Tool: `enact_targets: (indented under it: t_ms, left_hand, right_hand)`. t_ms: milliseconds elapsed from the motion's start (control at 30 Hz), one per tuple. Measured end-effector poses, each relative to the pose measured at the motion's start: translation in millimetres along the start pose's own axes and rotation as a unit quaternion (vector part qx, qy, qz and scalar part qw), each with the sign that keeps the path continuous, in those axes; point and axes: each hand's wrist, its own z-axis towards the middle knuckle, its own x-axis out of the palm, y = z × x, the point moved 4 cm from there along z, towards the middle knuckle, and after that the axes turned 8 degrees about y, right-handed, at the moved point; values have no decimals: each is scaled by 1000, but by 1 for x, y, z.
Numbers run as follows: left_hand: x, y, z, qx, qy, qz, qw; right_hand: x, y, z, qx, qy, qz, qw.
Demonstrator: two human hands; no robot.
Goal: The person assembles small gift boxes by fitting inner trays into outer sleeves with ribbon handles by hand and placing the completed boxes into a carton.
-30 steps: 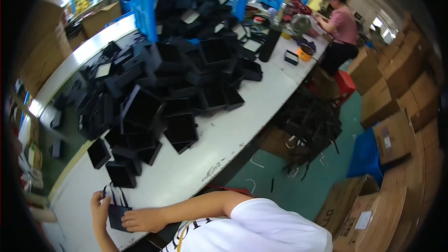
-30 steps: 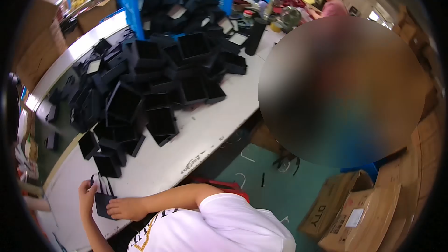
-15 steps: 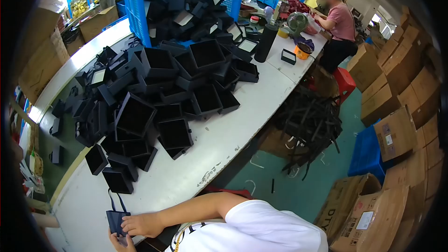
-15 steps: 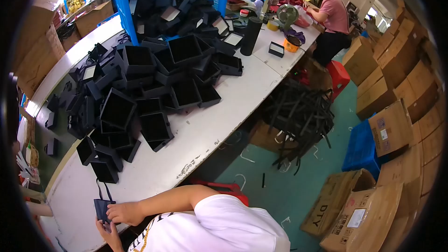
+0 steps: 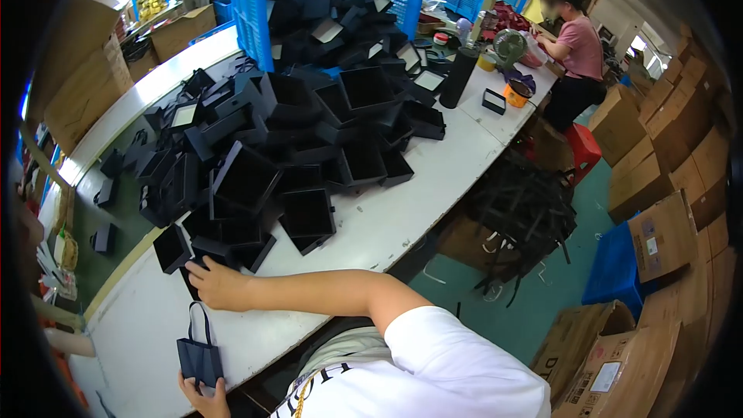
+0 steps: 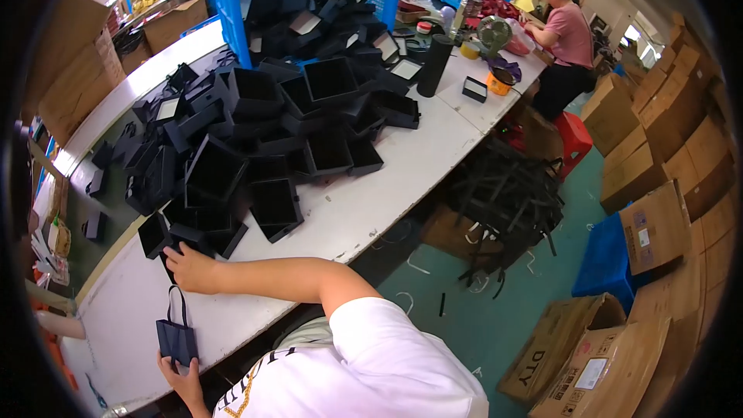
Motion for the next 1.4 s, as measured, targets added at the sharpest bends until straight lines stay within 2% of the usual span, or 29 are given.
enact_targets:
  t_ms: [67, 100, 133, 167, 200, 233, 267, 333, 400, 467, 567, 667, 700, 800, 833, 933, 967, 1200, 1233, 1333, 1400]
  left_hand:
    - [-4, -29, -3, -11, -22, -4, 1000]
    - [-2, -7, -5, 32, -33, 36, 998]
    - [2, -20, -7, -28, -26, -59, 998]
    - [-5, -40, -8, -5, -4, 36, 999]
    - [-8, -55, -13, -12, -18, -25, 999]
    - [-13, -57, -13, -33, 4, -34, 999]
    - [-16, -65, -11, -13, -7, 12, 1000]
    - [-19, -74, -9, -34, 4, 7, 999]
    - [-20, -77, -12, -24, -2, 31, 999]
    - [-20, -73, -13, -40, 9, 22, 999]
    - [-23, -72, -15, -30, 21, 16, 999]
    - [-27, -78, -9, -48, 68, -7, 996]
    - [-27, -83, -7, -64, 84, -20, 994]
    - [-24, -82, -7, 1, 64, -30, 998]
    - [-24, -82, -9, -6, 70, -28, 997]
    - [-23, -78, -19, -44, 67, -21, 997]
    - [-22, -77, -21, -36, 57, -24, 997]
    - [-14, -80, -31, -21, -1, -26, 999]
    - [-14, -80, -32, -48, 8, -24, 999]
    - [-18, -72, -34, -25, 1, -44, 999]
    - [-22, -73, -33, -24, 46, -33, 998]
  right_hand:
    - [25, -5, 12, 43, -61, 68, 995]
    - [4, -6, 4, 57, -112, -14, 992]
    - [-3, -13, -1, 48, -88, 114, 988]
    - [-17, -13, -1, 71, 36, 188, 979]
    - [-24, -11, -3, 65, 55, 243, 966]
    - [-19, -10, 1, 99, 97, 300, 944]
    - [-8, -9, -6, 152, 50, 373, 914]
    - [-14, -3, -21, 126, -4, 385, 914]
    - [-17, -1, -36, 159, 67, 458, 872]
    - [-28, -2, -47, 164, 34, 461, 872]
    - [-29, -14, -62, 166, 56, 453, 874]
    - [-66, 5, -39, 55, 83, 325, 940]
    - [-59, 13, -33, 47, 137, 314, 938]
    - [-39, 23, -15, 52, 192, 363, 910]
    - [-39, 23, -12, 59, 168, 369, 912]
    - [-46, 24, -2, 84, -28, 373, 924]
    - [-48, 30, 7, 85, -43, 355, 930]
    - [-9, 65, 26, 67, 56, 359, 929]
    - [-15, 68, 26, 28, 60, 383, 922]
    - [-27, 70, 23, -41, 142, 425, 893]
    - [-34, 60, 19, -76, 166, 422, 888]
